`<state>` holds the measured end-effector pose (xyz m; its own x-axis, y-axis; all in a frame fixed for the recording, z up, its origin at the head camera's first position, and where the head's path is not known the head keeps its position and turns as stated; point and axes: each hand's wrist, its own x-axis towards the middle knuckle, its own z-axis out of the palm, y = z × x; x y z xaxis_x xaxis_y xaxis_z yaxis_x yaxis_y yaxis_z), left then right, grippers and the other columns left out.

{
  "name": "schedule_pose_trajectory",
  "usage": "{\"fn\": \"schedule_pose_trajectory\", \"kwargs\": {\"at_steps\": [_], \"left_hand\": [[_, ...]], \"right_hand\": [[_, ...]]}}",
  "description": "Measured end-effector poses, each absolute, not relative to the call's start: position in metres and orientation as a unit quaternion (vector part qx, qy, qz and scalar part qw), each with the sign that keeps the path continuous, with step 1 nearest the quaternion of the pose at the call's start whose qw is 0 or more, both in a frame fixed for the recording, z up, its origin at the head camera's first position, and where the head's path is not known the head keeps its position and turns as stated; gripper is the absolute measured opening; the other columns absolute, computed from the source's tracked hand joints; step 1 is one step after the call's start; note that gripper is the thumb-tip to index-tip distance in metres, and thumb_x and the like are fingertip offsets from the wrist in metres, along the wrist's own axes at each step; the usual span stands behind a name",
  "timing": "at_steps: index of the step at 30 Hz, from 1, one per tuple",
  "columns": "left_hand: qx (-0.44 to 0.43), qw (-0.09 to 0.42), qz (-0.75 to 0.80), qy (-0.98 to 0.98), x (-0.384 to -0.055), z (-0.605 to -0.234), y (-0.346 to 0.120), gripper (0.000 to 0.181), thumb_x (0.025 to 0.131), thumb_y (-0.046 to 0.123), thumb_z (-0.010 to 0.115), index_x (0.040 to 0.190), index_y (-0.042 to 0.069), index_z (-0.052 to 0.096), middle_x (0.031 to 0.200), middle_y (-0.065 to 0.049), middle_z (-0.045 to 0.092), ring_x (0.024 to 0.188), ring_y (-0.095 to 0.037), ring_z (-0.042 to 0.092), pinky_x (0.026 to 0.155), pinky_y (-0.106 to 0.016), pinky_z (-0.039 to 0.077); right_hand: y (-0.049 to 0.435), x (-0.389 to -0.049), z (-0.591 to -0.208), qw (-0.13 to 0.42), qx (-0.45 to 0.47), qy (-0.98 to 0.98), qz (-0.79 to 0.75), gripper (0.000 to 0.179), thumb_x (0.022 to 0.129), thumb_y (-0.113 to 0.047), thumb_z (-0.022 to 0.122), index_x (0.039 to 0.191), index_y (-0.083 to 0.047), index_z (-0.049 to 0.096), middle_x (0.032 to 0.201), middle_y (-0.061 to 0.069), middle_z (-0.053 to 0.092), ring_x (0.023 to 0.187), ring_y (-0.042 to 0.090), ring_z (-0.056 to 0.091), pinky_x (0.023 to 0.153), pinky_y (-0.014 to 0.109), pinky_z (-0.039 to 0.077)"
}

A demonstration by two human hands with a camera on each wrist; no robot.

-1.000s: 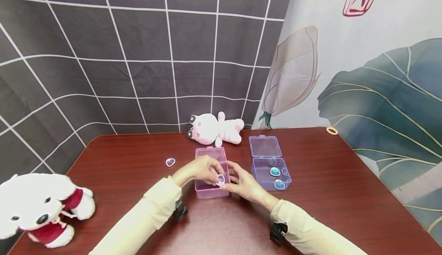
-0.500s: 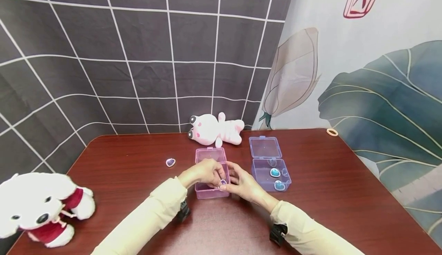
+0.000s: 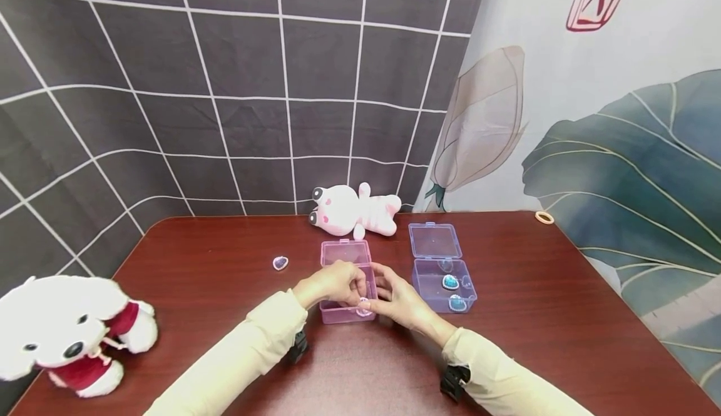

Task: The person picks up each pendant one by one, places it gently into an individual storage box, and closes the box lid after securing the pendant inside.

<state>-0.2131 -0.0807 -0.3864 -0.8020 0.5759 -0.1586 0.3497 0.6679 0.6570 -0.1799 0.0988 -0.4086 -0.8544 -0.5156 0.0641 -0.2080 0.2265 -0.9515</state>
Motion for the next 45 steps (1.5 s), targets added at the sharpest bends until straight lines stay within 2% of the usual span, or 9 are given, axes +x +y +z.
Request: {"fn": "schedule_pose_trajectory", "kwargs": {"at_steps": [10, 15, 22, 24, 28, 34, 37, 42, 45], "left_hand": [[0.296, 0.146, 0.262, 0.907, -0.215, -0.388, -0.079, 0.014, 0.068, 0.002, 0.075, 0.066, 0.012, 0.067, 0.059, 0.003, 0.064, 0.051, -0.002, 0.053, 0.048, -0.016, 0.046], [0.29, 0.139, 0.301, 0.898, -0.214, -0.38, -0.089, 0.009, 0.07, 0.006, 0.076, 0.076, 0.009, 0.07, 0.067, -0.001, 0.069, 0.059, -0.003, 0.06, 0.055, -0.016, 0.05], [0.131, 0.078, 0.428, 0.891, -0.228, -0.356, -0.144, 0.019, 0.079, 0.009, 0.073, 0.095, 0.001, 0.07, 0.08, -0.009, 0.072, 0.072, -0.022, 0.071, 0.064, -0.031, 0.058], [0.09, 0.034, 0.424, 0.901, -0.231, -0.358, -0.166, 0.021, 0.079, 0.01, 0.072, 0.097, 0.0, 0.07, 0.083, -0.011, 0.072, 0.075, -0.023, 0.07, 0.068, -0.032, 0.058], [0.036, -0.015, 0.382, 0.923, -0.231, -0.371, -0.201, 0.025, 0.078, 0.011, 0.073, 0.099, -0.002, 0.069, 0.087, -0.015, 0.072, 0.08, -0.025, 0.069, 0.069, -0.031, 0.055], [0.016, -0.002, 0.361, 0.932, -0.23, -0.391, -0.214, 0.036, 0.077, 0.015, 0.074, 0.107, -0.005, 0.065, 0.097, -0.02, 0.069, 0.094, -0.032, 0.064, 0.08, -0.041, 0.051], [0.014, -0.001, 0.345, 0.939, -0.229, -0.397, -0.214, 0.035, 0.077, 0.015, 0.074, 0.105, -0.004, 0.066, 0.097, -0.02, 0.069, 0.093, -0.033, 0.063, 0.082, -0.044, 0.049], [0.017, -0.011, 0.319, 0.948, -0.229, -0.403, -0.213, 0.021, 0.075, 0.011, 0.075, 0.091, 0.0, 0.067, 0.086, -0.014, 0.068, 0.082, -0.028, 0.06, 0.075, -0.042, 0.048], [0.023, -0.015, 0.324, 0.946, -0.228, -0.404, -0.212, 0.018, 0.074, 0.008, 0.074, 0.089, 0.002, 0.065, 0.084, -0.012, 0.069, 0.08, -0.026, 0.061, 0.073, -0.041, 0.047]], "right_hand": [[0.102, -0.181, -0.407, 0.123, -0.251, 0.774, -0.569, 0.071, 0.084, -0.007, 0.07, 0.138, 0.011, 0.027, 0.122, 0.033, 0.05, 0.115, 0.045, 0.052, 0.093, 0.043, 0.05], [0.1, -0.18, -0.408, 0.135, -0.244, 0.77, -0.574, 0.072, 0.084, -0.007, 0.069, 0.139, 0.01, 0.027, 0.123, 0.033, 0.05, 0.116, 0.045, 0.052, 0.094, 0.043, 0.049], [0.099, -0.181, -0.408, 0.144, -0.241, 0.754, -0.594, 0.073, 0.084, -0.005, 0.069, 0.14, 0.01, 0.025, 0.123, 0.036, 0.05, 0.116, 0.045, 0.052, 0.091, 0.038, 0.052], [0.099, -0.18, -0.408, 0.143, -0.239, 0.755, -0.593, 0.073, 0.084, -0.005, 0.069, 0.14, 0.01, 0.025, 0.123, 0.036, 0.05, 0.115, 0.045, 0.053, 0.091, 0.037, 0.052], [0.1, -0.18, -0.408, 0.146, -0.238, 0.757, -0.591, 0.073, 0.084, -0.005, 0.069, 0.141, 0.009, 0.025, 0.124, 0.036, 0.05, 0.115, 0.045, 0.053, 0.09, 0.035, 0.052], [0.1, -0.18, -0.408, 0.145, -0.237, 0.758, -0.59, 0.073, 0.084, -0.008, 0.069, 0.141, 0.008, 0.025, 0.124, 0.035, 0.051, 0.114, 0.044, 0.054, 0.09, 0.035, 0.052], [0.1, -0.18, -0.409, 0.148, -0.237, 0.756, -0.592, 0.073, 0.085, -0.007, 0.069, 0.141, 0.008, 0.025, 0.124, 0.035, 0.05, 0.115, 0.044, 0.054, 0.09, 0.034, 0.052], [0.099, -0.179, -0.408, 0.149, -0.237, 0.752, -0.596, 0.073, 0.084, -0.007, 0.069, 0.14, 0.009, 0.025, 0.125, 0.035, 0.05, 0.115, 0.044, 0.053, 0.091, 0.037, 0.052], [0.099, -0.179, -0.408, 0.147, -0.235, 0.752, -0.598, 0.073, 0.084, -0.006, 0.069, 0.14, 0.009, 0.025, 0.124, 0.035, 0.05, 0.115, 0.045, 0.053, 0.091, 0.04, 0.052]]}}
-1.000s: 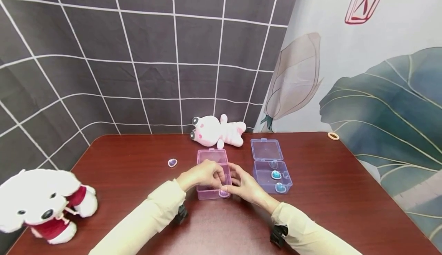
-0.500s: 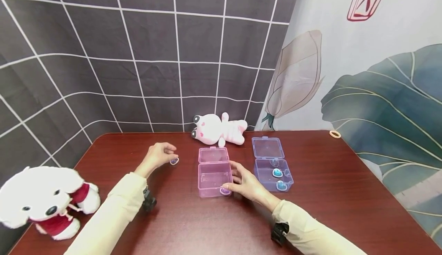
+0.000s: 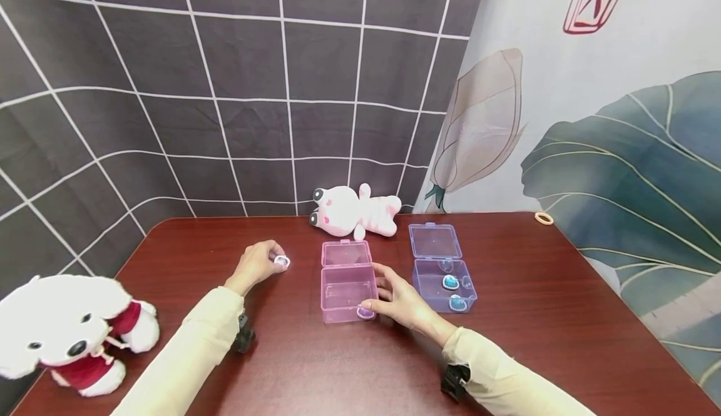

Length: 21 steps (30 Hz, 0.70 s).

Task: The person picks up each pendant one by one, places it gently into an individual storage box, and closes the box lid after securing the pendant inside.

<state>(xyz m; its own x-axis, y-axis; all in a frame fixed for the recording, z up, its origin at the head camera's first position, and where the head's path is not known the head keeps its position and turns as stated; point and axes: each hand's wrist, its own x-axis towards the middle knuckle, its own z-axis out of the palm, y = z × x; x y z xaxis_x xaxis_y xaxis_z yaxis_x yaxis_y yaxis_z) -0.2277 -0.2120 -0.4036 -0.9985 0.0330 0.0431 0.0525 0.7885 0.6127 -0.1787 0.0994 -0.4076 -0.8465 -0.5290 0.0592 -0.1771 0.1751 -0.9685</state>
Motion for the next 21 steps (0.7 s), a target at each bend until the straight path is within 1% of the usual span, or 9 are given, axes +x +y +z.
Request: {"fn": "schedule_pose_trajectory", "kwargs": {"at_steps": [3, 5, 8, 10, 12, 13, 16, 21], "left_hand": [[-0.017, 0.013, -0.334, -0.942, -0.226, -0.404, -0.212, 0.017, 0.076, 0.009, 0.074, 0.09, 0.005, 0.065, 0.083, -0.009, 0.07, 0.08, -0.024, 0.062, 0.073, -0.04, 0.046], [-0.009, 0.01, -0.346, -0.938, -0.225, -0.403, -0.211, 0.017, 0.077, 0.011, 0.074, 0.091, 0.006, 0.066, 0.083, -0.007, 0.071, 0.079, -0.019, 0.063, 0.071, -0.036, 0.045], [0.001, -0.005, -0.427, -0.904, -0.224, -0.403, -0.208, 0.021, 0.079, 0.008, 0.073, 0.097, 0.001, 0.066, 0.083, -0.011, 0.071, 0.073, -0.014, 0.065, 0.07, -0.03, 0.053], [0.003, -0.023, -0.503, -0.864, -0.223, -0.401, -0.203, 0.025, 0.08, 0.006, 0.072, 0.102, -0.004, 0.063, 0.086, -0.015, 0.07, 0.07, -0.013, 0.067, 0.069, -0.028, 0.058], [-0.007, -0.049, -0.575, -0.817, -0.222, -0.396, -0.198, 0.03, 0.083, 0.002, 0.069, 0.108, -0.01, 0.058, 0.092, -0.022, 0.069, 0.07, -0.015, 0.069, 0.069, -0.032, 0.059], [-0.012, -0.061, -0.597, -0.8, -0.221, -0.393, -0.194, 0.032, 0.083, 0.002, 0.068, 0.11, -0.01, 0.057, 0.094, -0.023, 0.068, 0.071, -0.016, 0.069, 0.07, -0.034, 0.059], [-0.049, -0.097, -0.625, -0.773, -0.215, -0.38, -0.181, 0.036, 0.085, 0.002, 0.065, 0.116, -0.011, 0.054, 0.1, -0.025, 0.067, 0.076, -0.018, 0.07, 0.076, -0.04, 0.057], [-0.104, -0.146, -0.623, -0.761, -0.206, -0.371, -0.156, 0.036, 0.085, -0.002, 0.064, 0.118, -0.012, 0.055, 0.096, -0.021, 0.068, 0.075, -0.017, 0.069, 0.076, -0.044, 0.057]], "right_hand": [[0.099, -0.178, -0.408, 0.147, -0.234, 0.753, -0.597, 0.073, 0.084, -0.005, 0.069, 0.14, 0.009, 0.026, 0.124, 0.035, 0.05, 0.115, 0.045, 0.053, 0.092, 0.039, 0.052], [0.099, -0.178, -0.408, 0.148, -0.234, 0.753, -0.597, 0.072, 0.084, -0.005, 0.069, 0.14, 0.009, 0.026, 0.124, 0.035, 0.049, 0.115, 0.045, 0.053, 0.092, 0.039, 0.052], [0.099, -0.178, -0.409, 0.146, -0.236, 0.753, -0.597, 0.072, 0.084, -0.004, 0.069, 0.14, 0.009, 0.025, 0.127, 0.036, 0.048, 0.116, 0.045, 0.052, 0.092, 0.04, 0.051], [0.099, -0.179, -0.41, 0.145, -0.236, 0.754, -0.596, 0.072, 0.084, -0.004, 0.069, 0.14, 0.009, 0.026, 0.128, 0.036, 0.047, 0.117, 0.045, 0.052, 0.093, 0.041, 0.051], [0.1, -0.179, -0.41, 0.143, -0.235, 0.756, -0.594, 0.072, 0.084, -0.005, 0.069, 0.14, 0.009, 0.026, 0.129, 0.035, 0.047, 0.117, 0.045, 0.052, 0.093, 0.041, 0.051], [0.1, -0.179, -0.409, 0.142, -0.235, 0.758, -0.592, 0.072, 0.084, -0.005, 0.069, 0.14, 0.009, 0.026, 0.128, 0.035, 0.047, 0.117, 0.045, 0.052, 0.093, 0.041, 0.051], [0.1, -0.179, -0.408, 0.142, -0.231, 0.759, -0.592, 0.073, 0.083, -0.007, 0.07, 0.141, 0.007, 0.027, 0.127, 0.034, 0.049, 0.117, 0.044, 0.052, 0.092, 0.04, 0.051], [0.098, -0.179, -0.407, 0.151, -0.223, 0.752, -0.601, 0.074, 0.083, -0.007, 0.07, 0.141, 0.005, 0.027, 0.125, 0.034, 0.05, 0.117, 0.044, 0.052, 0.092, 0.037, 0.052]]}}
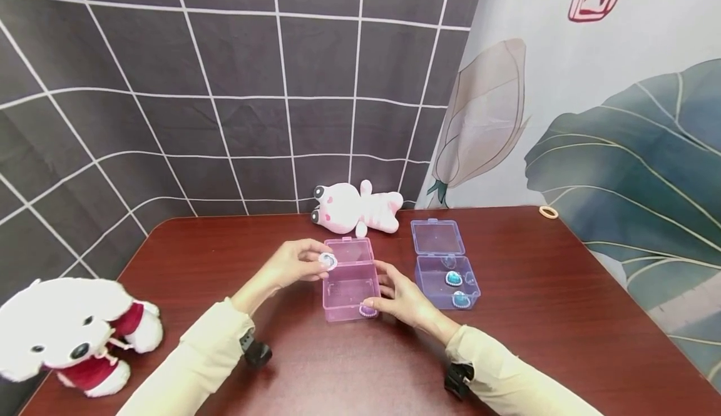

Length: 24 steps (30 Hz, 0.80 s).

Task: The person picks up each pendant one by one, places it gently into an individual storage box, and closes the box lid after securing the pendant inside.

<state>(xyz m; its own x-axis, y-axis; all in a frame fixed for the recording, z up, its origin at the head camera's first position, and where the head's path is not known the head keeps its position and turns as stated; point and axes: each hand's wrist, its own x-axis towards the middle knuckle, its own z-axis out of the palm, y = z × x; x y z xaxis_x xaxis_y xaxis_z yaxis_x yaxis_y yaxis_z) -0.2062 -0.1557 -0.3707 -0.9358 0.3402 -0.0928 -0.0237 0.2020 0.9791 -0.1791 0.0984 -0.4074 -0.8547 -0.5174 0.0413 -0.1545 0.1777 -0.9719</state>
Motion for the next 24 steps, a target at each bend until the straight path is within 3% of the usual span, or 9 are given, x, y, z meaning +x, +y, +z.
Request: {"fn": "schedule_pose_trajectory", "kwargs": {"at_steps": [6, 24], "left_hand": [[0.139, 0.182, 0.604, 0.764, -0.202, -0.375, -0.13, 0.031, 0.083, -0.004, 0.064, 0.112, -0.012, 0.057, 0.088, -0.02, 0.069, 0.07, -0.015, 0.068, 0.072, -0.042, 0.058], [0.128, 0.173, 0.547, 0.809, -0.206, -0.383, -0.094, 0.022, 0.08, -0.003, 0.069, 0.1, -0.01, 0.065, 0.083, -0.021, 0.071, 0.066, -0.019, 0.069, 0.064, -0.032, 0.059]], "right_hand": [[0.1, -0.179, -0.408, 0.153, -0.227, 0.754, -0.597, 0.073, 0.084, -0.007, 0.069, 0.141, 0.008, 0.025, 0.126, 0.034, 0.049, 0.116, 0.044, 0.053, 0.09, 0.034, 0.052], [0.099, -0.179, -0.41, 0.14, -0.225, 0.767, -0.584, 0.072, 0.084, -0.006, 0.069, 0.14, 0.008, 0.027, 0.124, 0.032, 0.051, 0.118, 0.043, 0.052, 0.094, 0.044, 0.049]]}}
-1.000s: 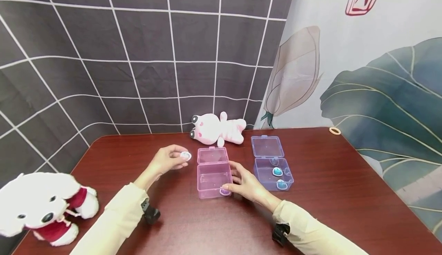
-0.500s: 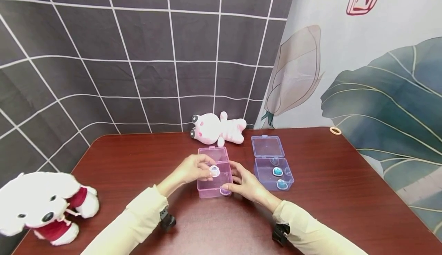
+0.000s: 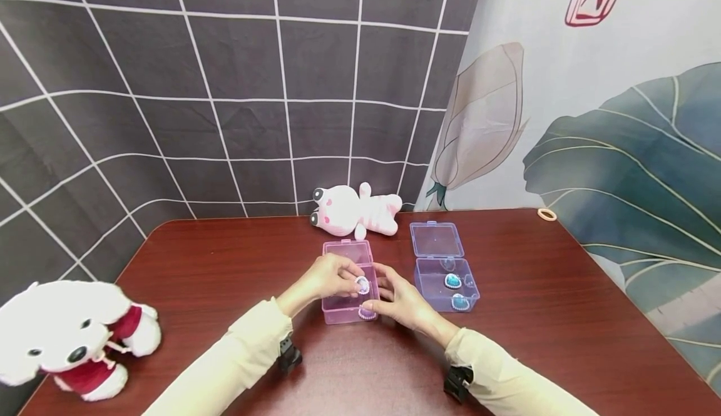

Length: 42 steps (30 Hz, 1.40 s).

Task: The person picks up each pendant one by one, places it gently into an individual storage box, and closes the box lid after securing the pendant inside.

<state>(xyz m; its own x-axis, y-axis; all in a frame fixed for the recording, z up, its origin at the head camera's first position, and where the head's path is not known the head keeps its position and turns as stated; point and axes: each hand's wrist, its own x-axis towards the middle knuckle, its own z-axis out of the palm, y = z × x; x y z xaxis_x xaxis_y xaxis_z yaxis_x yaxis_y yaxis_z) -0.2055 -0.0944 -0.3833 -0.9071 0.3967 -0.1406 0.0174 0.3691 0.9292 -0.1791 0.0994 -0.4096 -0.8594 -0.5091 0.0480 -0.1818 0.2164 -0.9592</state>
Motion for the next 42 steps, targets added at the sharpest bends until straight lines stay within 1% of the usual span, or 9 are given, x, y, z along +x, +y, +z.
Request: {"fn": "schedule_pose_trajectory", "kwargs": {"at_steps": [6, 14, 17, 22, 25, 29, 32, 37, 42], "left_hand": [[0.119, 0.168, 0.524, 0.827, -0.207, -0.384, -0.089, 0.02, 0.078, -0.006, 0.069, 0.098, -0.009, 0.068, 0.082, -0.02, 0.071, 0.065, -0.018, 0.069, 0.061, -0.029, 0.059], [0.141, 0.152, 0.467, 0.859, -0.209, -0.384, -0.083, 0.016, 0.076, -0.006, 0.07, 0.092, -0.006, 0.069, 0.075, -0.015, 0.071, 0.062, -0.015, 0.068, 0.057, -0.025, 0.057], [0.158, 0.137, 0.432, 0.877, -0.209, -0.384, -0.081, 0.016, 0.075, -0.006, 0.071, 0.091, -0.005, 0.071, 0.072, -0.012, 0.071, 0.06, -0.012, 0.066, 0.055, -0.021, 0.055], [0.202, 0.084, 0.356, 0.909, -0.209, -0.384, -0.078, 0.018, 0.072, -0.005, 0.073, 0.09, -0.003, 0.073, 0.073, -0.01, 0.072, 0.063, -0.011, 0.066, 0.054, -0.018, 0.052], [0.215, 0.054, 0.32, 0.921, -0.209, -0.385, -0.077, 0.018, 0.072, -0.002, 0.074, 0.09, -0.001, 0.073, 0.076, -0.01, 0.073, 0.068, -0.013, 0.068, 0.059, -0.019, 0.053], [0.231, 0.026, 0.295, 0.927, -0.206, -0.387, -0.077, 0.017, 0.072, 0.001, 0.076, 0.09, -0.001, 0.074, 0.08, -0.011, 0.073, 0.074, -0.018, 0.069, 0.065, -0.026, 0.055], [0.241, 0.012, 0.288, 0.927, -0.204, -0.387, -0.078, 0.015, 0.072, 0.001, 0.076, 0.087, 0.0, 0.074, 0.081, -0.011, 0.073, 0.074, -0.02, 0.068, 0.063, -0.029, 0.054], [0.25, 0.0, 0.279, 0.927, -0.204, -0.387, -0.08, 0.012, 0.071, 0.0, 0.077, 0.082, 0.002, 0.074, 0.075, -0.009, 0.072, 0.065, -0.015, 0.062, 0.056, -0.025, 0.049], [0.247, 0.015, 0.287, 0.925, -0.204, -0.382, -0.087, 0.013, 0.073, 0.001, 0.076, 0.086, 0.002, 0.074, 0.078, -0.009, 0.073, 0.065, -0.012, 0.062, 0.058, -0.022, 0.05]], "right_hand": [[0.1, -0.179, -0.41, 0.14, -0.229, 0.766, -0.585, 0.071, 0.084, -0.005, 0.069, 0.14, 0.008, 0.027, 0.123, 0.032, 0.052, 0.117, 0.043, 0.052, 0.093, 0.042, 0.051], [0.1, -0.178, -0.41, 0.141, -0.232, 0.759, -0.592, 0.071, 0.084, -0.004, 0.069, 0.14, 0.009, 0.026, 0.123, 0.034, 0.052, 0.117, 0.044, 0.052, 0.092, 0.038, 0.051], [0.1, -0.179, -0.41, 0.14, -0.232, 0.76, -0.59, 0.072, 0.084, -0.005, 0.069, 0.14, 0.009, 0.026, 0.123, 0.034, 0.052, 0.117, 0.044, 0.052, 0.093, 0.038, 0.051], [0.101, -0.18, -0.408, 0.13, -0.226, 0.771, -0.581, 0.072, 0.083, -0.007, 0.07, 0.139, 0.008, 0.028, 0.123, 0.033, 0.051, 0.116, 0.043, 0.053, 0.094, 0.042, 0.049], [0.101, -0.18, -0.408, 0.127, -0.228, 0.774, -0.577, 0.072, 0.083, -0.007, 0.07, 0.139, 0.009, 0.027, 0.123, 0.034, 0.051, 0.116, 0.044, 0.053, 0.095, 0.043, 0.049], [0.1, -0.18, -0.409, 0.123, -0.231, 0.777, -0.572, 0.071, 0.083, -0.005, 0.069, 0.138, 0.011, 0.027, 0.124, 0.035, 0.05, 0.116, 0.044, 0.052, 0.095, 0.042, 0.048], [0.1, -0.18, -0.41, 0.124, -0.228, 0.776, -0.575, 0.071, 0.083, -0.005, 0.07, 0.138, 0.011, 0.027, 0.125, 0.035, 0.05, 0.117, 0.045, 0.051, 0.096, 0.043, 0.047], [0.099, -0.18, -0.41, 0.125, -0.226, 0.774, -0.579, 0.071, 0.083, -0.005, 0.07, 0.138, 0.01, 0.028, 0.124, 0.034, 0.05, 0.116, 0.045, 0.052, 0.096, 0.044, 0.047], [0.098, -0.177, -0.41, 0.132, -0.221, 0.77, -0.584, 0.07, 0.083, -0.007, 0.07, 0.139, 0.009, 0.029, 0.121, 0.033, 0.052, 0.114, 0.043, 0.053, 0.094, 0.042, 0.05]]}}
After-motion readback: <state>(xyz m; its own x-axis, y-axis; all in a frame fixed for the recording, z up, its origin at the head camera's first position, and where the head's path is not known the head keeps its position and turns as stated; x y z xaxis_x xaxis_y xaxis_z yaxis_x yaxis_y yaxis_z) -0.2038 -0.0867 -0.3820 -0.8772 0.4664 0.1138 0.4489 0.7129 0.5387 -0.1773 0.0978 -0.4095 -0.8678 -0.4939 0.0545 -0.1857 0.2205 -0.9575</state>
